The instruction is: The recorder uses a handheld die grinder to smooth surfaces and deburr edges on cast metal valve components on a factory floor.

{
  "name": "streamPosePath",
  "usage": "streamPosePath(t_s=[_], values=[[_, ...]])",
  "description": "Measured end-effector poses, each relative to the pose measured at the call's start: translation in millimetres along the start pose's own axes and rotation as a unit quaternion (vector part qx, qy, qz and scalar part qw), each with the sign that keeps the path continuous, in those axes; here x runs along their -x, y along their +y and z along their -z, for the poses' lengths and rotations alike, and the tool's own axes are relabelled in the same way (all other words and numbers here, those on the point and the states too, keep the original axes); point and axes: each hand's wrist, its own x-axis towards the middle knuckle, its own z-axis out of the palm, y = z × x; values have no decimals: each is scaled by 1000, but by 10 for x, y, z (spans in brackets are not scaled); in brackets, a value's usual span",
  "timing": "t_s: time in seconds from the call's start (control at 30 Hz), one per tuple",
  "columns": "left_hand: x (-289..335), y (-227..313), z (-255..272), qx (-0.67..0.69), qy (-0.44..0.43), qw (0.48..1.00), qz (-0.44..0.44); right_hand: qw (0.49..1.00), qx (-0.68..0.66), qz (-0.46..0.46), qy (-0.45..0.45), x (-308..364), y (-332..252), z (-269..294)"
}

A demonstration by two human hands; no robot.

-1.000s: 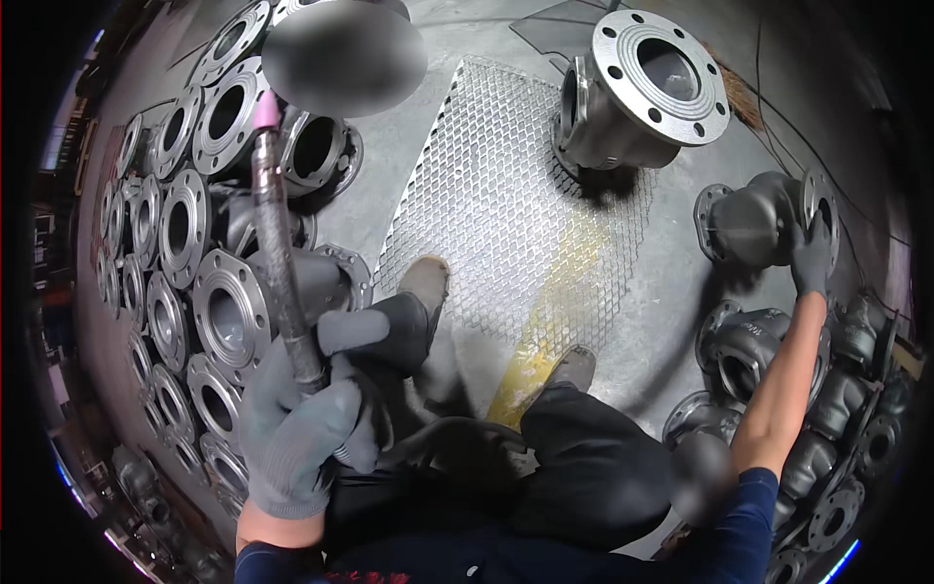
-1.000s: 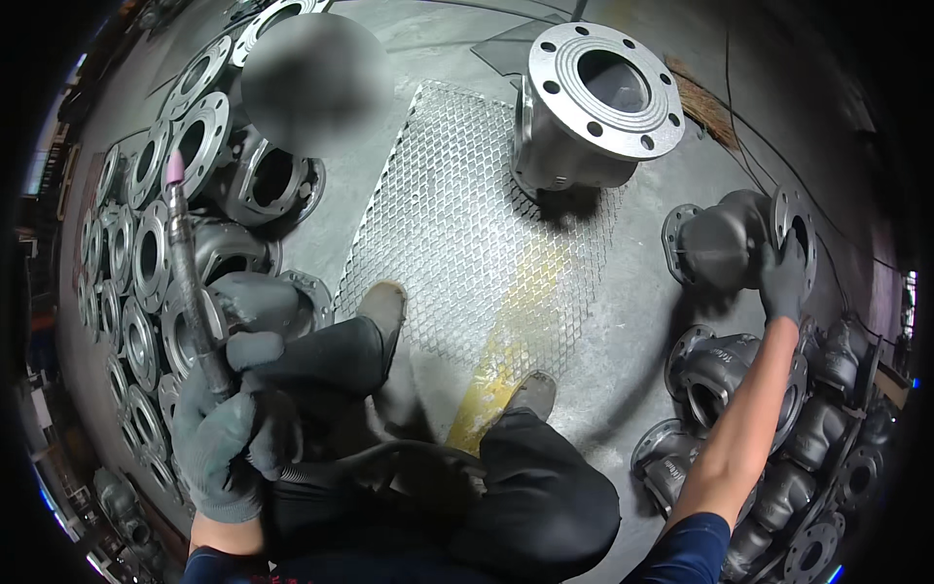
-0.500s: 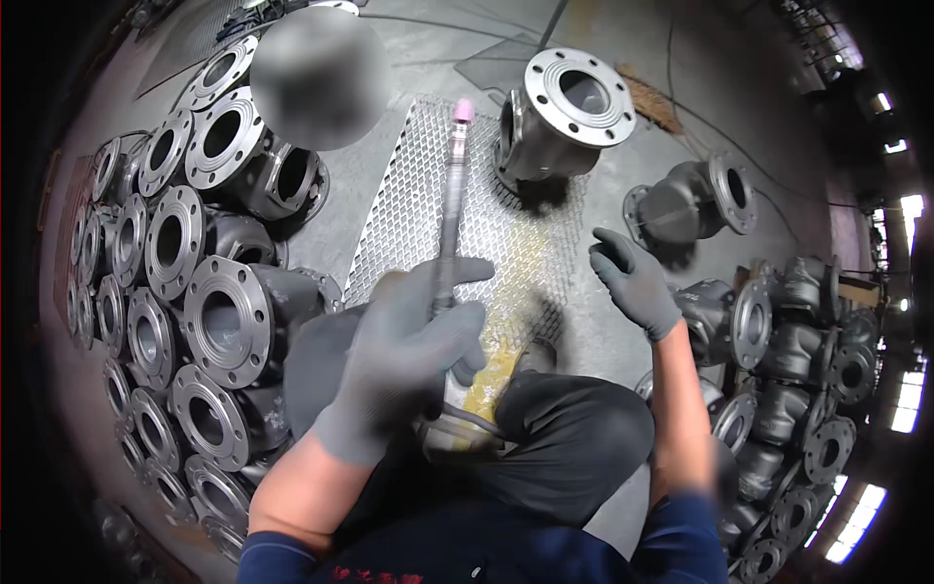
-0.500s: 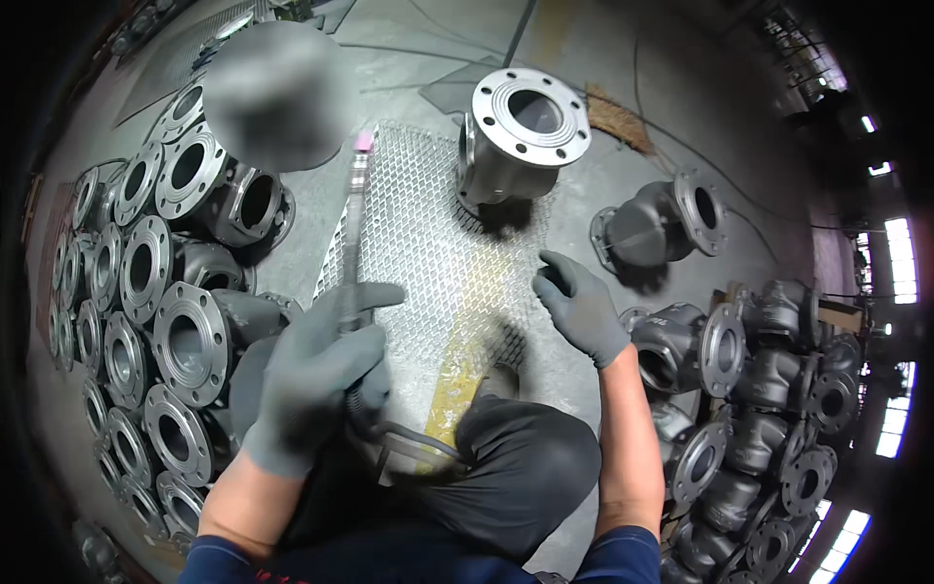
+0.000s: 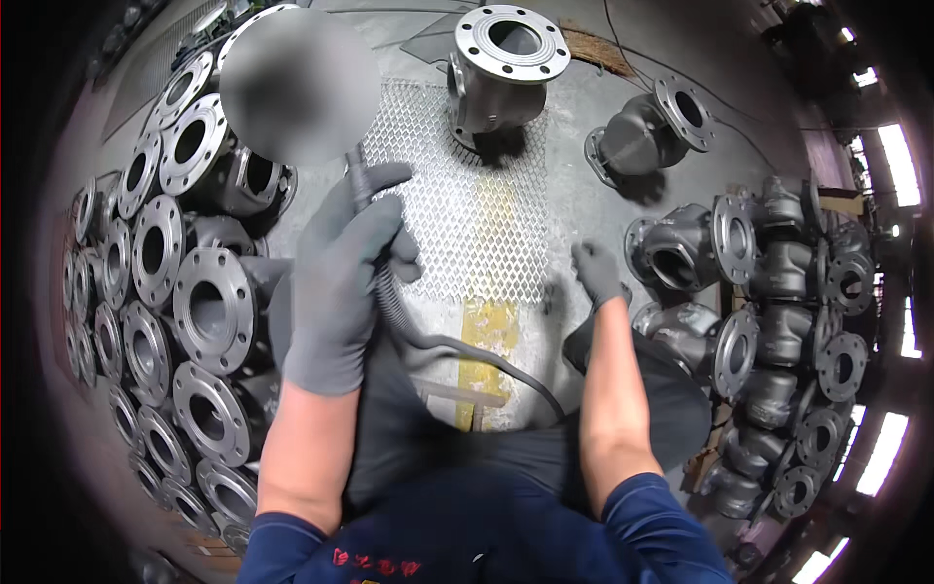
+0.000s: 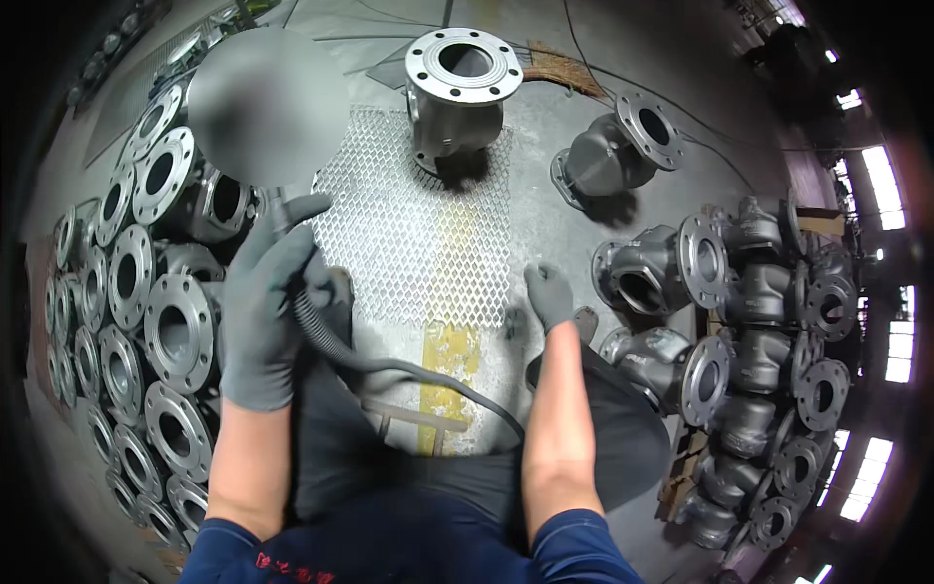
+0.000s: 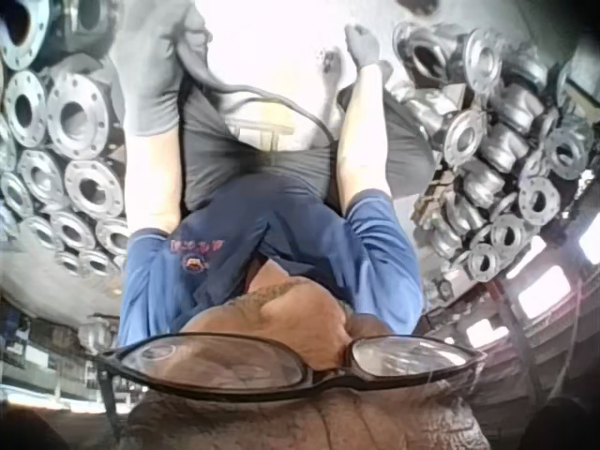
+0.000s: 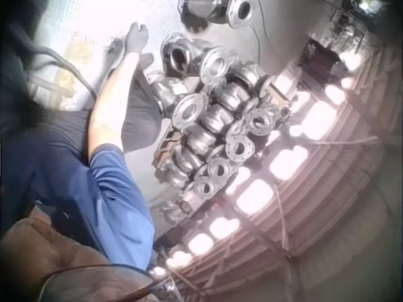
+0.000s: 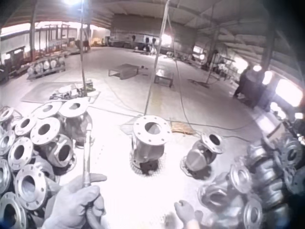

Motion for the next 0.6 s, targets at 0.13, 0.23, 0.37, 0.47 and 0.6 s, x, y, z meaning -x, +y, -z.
streamPosePath(t_s=[0.13, 0.23, 0.37, 0.47, 0.6], values=[[-35, 65, 48, -49, 53, 997, -2, 989, -37, -141, 4, 283, 209, -703], [-118, -14, 88, -97, 50, 994, -28, 991, -28, -127, 10, 63, 496, -1261], [-299, -115, -81, -168, 101, 981, -14, 981, -123, -146, -28, -98, 442, -1512], [-658, -367, -244, -251, 109, 961, -37, 980, -147, -133, -5, -101, 535, -1494], [-1143, -641, -952, -312, -7, 943, -115, 986, -155, -55, -27, -38, 481, -1379]])
